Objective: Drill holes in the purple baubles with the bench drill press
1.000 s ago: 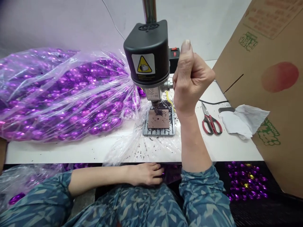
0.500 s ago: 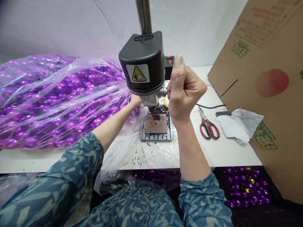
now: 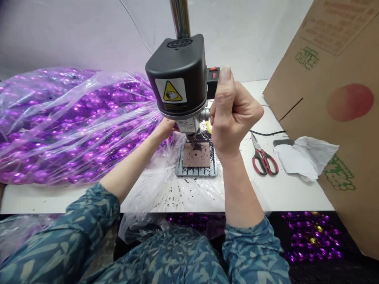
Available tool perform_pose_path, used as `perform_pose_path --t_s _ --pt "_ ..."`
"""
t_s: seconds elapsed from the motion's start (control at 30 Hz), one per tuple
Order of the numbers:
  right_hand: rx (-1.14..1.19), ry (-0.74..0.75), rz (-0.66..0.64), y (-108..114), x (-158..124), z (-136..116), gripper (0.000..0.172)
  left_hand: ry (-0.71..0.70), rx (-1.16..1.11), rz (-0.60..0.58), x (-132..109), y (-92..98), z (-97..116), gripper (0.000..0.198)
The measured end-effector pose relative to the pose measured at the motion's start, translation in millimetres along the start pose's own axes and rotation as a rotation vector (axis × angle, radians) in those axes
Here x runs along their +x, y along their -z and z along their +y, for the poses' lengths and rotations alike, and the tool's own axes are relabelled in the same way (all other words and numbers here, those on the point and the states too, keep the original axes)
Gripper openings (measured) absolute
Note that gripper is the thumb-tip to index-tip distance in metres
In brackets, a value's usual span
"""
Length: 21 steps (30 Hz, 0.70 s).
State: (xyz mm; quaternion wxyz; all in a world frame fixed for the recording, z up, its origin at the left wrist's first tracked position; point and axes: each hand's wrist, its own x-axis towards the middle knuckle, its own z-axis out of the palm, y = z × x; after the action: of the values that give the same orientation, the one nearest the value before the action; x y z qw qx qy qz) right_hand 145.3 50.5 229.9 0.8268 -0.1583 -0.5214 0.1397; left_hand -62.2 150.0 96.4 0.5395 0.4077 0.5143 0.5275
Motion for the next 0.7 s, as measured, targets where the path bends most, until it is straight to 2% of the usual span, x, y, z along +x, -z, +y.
perform_pose_path --t_s 0.1,0.17,0.3,0.37,0.47,0.7 --pt "-0.027 0.034 -0.017 1 0 3 0.054 0.021 -0.07 -0.032 -32 4.1 10 0.025" --pt "-0.036 0.049 -0.033 1 0 4 0.053 0.037 -0.181 -0.05 -50 6.0 9 0.02" --pt "-0.006 0.044 0.0 1 1 7 0.055 0.074 -0.308 -0.032 -79 6.9 -8 0.02" --pt "0.004 0.038 0.014 1 1 7 0.056 0.075 -0.293 -0.07 -89 6.3 -17 0.026" --pt "-0.012 0.019 0.017 0 1 7 0.059 0.018 -0.256 -0.117 -100 4.3 -30 0.041" --pt "-0.133 -0.015 0.028 -4 1 3 0.066 -0.139 -0.152 -0.014 -104 -7.7 -62 0.058"
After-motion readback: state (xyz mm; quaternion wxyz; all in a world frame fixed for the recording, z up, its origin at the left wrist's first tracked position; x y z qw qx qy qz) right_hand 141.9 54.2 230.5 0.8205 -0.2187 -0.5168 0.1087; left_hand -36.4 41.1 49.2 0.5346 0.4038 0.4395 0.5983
